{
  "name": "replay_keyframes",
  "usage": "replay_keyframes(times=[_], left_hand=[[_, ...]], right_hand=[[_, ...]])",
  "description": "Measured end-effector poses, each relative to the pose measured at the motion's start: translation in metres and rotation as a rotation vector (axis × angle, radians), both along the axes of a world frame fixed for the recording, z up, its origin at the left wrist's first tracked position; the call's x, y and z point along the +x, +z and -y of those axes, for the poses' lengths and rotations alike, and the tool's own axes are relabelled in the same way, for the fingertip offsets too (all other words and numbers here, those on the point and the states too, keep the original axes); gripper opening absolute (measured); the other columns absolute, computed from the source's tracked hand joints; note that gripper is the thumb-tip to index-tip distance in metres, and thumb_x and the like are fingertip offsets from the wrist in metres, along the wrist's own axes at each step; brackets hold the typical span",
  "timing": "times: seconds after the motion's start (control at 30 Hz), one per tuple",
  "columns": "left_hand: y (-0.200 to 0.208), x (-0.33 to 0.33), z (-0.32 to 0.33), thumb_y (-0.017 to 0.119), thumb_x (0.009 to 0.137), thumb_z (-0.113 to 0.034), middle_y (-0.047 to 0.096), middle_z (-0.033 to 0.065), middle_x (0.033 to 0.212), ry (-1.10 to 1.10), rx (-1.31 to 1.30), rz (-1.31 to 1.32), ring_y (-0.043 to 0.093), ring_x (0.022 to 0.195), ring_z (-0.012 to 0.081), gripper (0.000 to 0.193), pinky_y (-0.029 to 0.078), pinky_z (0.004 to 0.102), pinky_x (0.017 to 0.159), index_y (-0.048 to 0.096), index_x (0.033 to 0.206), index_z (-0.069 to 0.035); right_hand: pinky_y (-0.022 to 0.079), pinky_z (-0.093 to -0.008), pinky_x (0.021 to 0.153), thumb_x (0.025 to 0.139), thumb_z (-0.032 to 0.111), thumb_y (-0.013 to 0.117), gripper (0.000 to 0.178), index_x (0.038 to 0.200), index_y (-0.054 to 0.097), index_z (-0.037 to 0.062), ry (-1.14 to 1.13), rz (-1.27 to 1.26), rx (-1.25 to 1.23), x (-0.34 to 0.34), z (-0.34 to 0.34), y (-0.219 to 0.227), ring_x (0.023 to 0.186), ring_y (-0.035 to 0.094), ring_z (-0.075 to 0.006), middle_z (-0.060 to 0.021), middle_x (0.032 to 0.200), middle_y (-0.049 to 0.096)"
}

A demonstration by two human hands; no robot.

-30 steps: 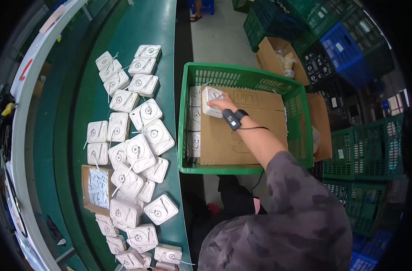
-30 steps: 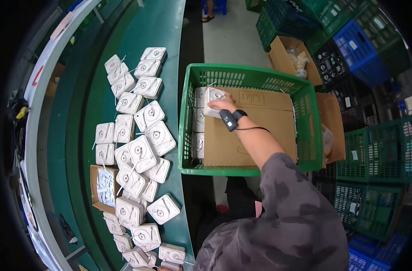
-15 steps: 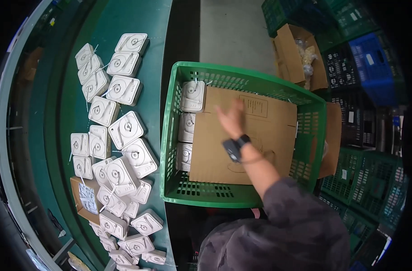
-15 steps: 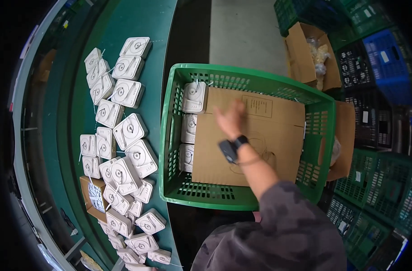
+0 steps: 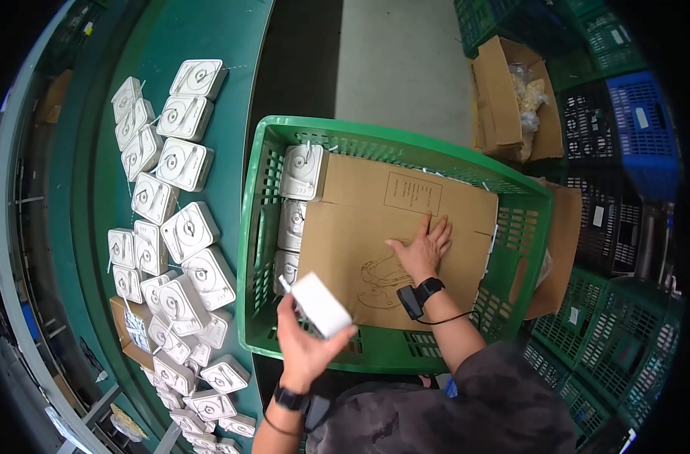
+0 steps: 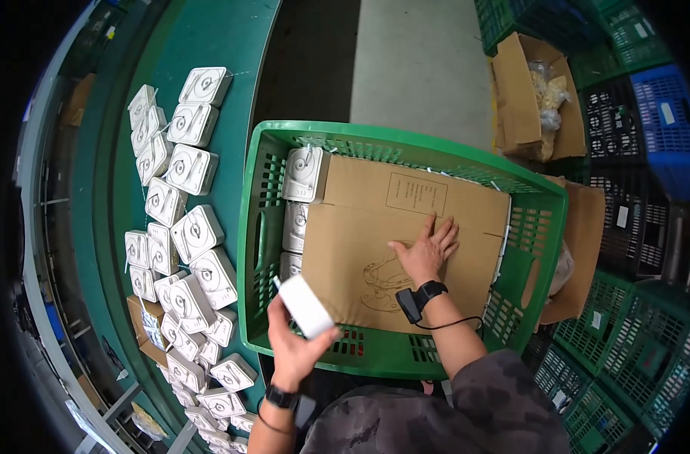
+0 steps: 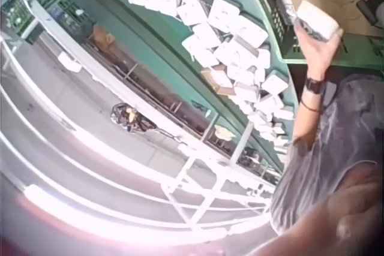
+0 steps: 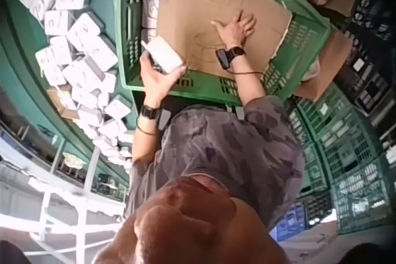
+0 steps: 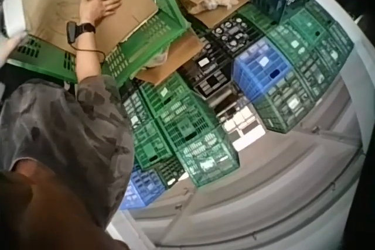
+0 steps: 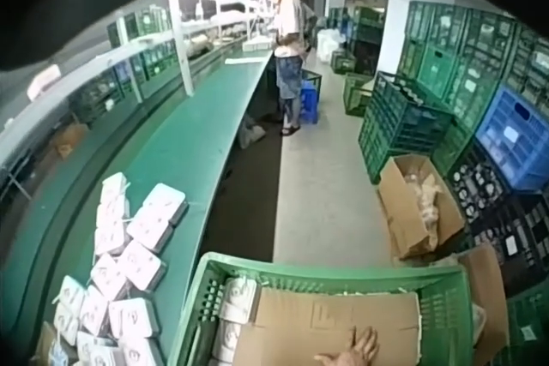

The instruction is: Assembling components and packing white electronic devices into green plastic crates on a production floor.

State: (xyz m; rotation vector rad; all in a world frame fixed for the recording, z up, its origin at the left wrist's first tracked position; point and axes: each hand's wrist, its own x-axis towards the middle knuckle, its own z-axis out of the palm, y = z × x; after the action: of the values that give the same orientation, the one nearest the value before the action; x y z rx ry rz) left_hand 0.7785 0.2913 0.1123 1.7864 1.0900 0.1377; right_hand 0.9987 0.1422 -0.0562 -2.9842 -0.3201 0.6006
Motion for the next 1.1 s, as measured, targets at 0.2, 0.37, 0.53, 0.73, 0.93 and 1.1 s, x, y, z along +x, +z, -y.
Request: replay_keyframes(times=[0.2, 0.37, 0.53, 0.73, 0.93, 1.1], left_hand=[[-0.061, 0.091, -0.009, 0.094, 0.055, -0.050, 0.060, 0.0253, 0.115, -0.096, 0.349, -0.229, 0.059, 0.105, 0.0408, 0.106, 0.049, 0.0473, 0.092, 0.048, 0.129, 0.010], [-0.103, 0.153, -0.014, 0.083, 0.067, -0.039, 0.053, 0.0267, 0.125, -0.160, 0.507, -0.222, 0.050, 0.118, 0.0408, 0.089, 0.041, 0.0507, 0.099, 0.046, 0.132, 0.009], [-0.090, 0.122, -0.011, 0.082, 0.075, -0.042, 0.049, 0.0299, 0.135, -0.206, 0.403, -0.151, 0.050, 0.123, 0.0459, 0.091, 0.042, 0.0534, 0.103, 0.041, 0.141, 0.006], [-0.008, -0.011, -0.001, 0.083, 0.075, -0.018, 0.061, 0.0196, 0.122, -0.143, 0.565, 0.102, 0.060, 0.109, 0.0380, 0.048, 0.047, 0.0469, 0.094, 0.060, 0.114, -0.002], [-0.022, -0.175, 0.017, 0.082, 0.077, -0.017, 0.029, 0.0327, 0.151, 0.442, 0.729, -0.538, 0.031, 0.139, 0.0500, 0.087, 0.029, 0.0551, 0.114, 0.032, 0.144, 0.005], [-0.077, -0.225, 0.023, 0.084, 0.077, -0.030, 0.027, 0.0299, 0.155, 0.553, 0.546, -0.755, 0.024, 0.144, 0.0502, 0.100, 0.024, 0.0569, 0.116, 0.025, 0.151, 0.005]], right_hand=[[0.035, -0.0495, 0.111, 0.089, 0.048, 0.071, 0.083, 0.152, 0.036, 0.0050, 0.020, -0.348, 0.436, 0.016, -0.013, 0.053, 0.138, 0.038, -0.0391, -0.0265, 0.149, 0.039], [0.053, -0.0340, 0.089, 0.096, 0.028, 0.067, 0.054, 0.140, 0.050, 0.0011, -0.074, -0.681, 0.884, 0.020, -0.063, 0.037, 0.106, 0.062, -0.0186, -0.0110, 0.118, 0.064], [0.059, -0.0311, 0.063, 0.100, 0.029, 0.061, 0.037, 0.127, 0.059, 0.0034, -0.371, -0.860, 0.887, 0.076, -0.111, -0.008, 0.083, 0.069, -0.0170, -0.0079, 0.107, 0.068], [0.052, -0.0336, 0.081, 0.097, 0.025, 0.066, 0.035, 0.114, 0.066, -0.0067, 0.018, -0.341, 0.874, 0.105, -0.124, -0.029, 0.089, 0.065, -0.0182, -0.0097, 0.102, 0.071], [0.048, -0.0399, 0.098, 0.083, 0.013, 0.076, 0.042, 0.120, 0.061, 0.0006, 0.640, -0.198, 1.098, -0.062, -0.179, 0.109, 0.113, 0.060, -0.0301, -0.0157, 0.122, 0.063], [0.045, -0.0463, 0.096, 0.069, 0.036, 0.087, 0.089, 0.143, 0.047, 0.0061, 1.268, -0.100, 0.539, -0.180, -0.246, 0.136, 0.111, 0.056, -0.0409, -0.0293, 0.145, 0.041]])
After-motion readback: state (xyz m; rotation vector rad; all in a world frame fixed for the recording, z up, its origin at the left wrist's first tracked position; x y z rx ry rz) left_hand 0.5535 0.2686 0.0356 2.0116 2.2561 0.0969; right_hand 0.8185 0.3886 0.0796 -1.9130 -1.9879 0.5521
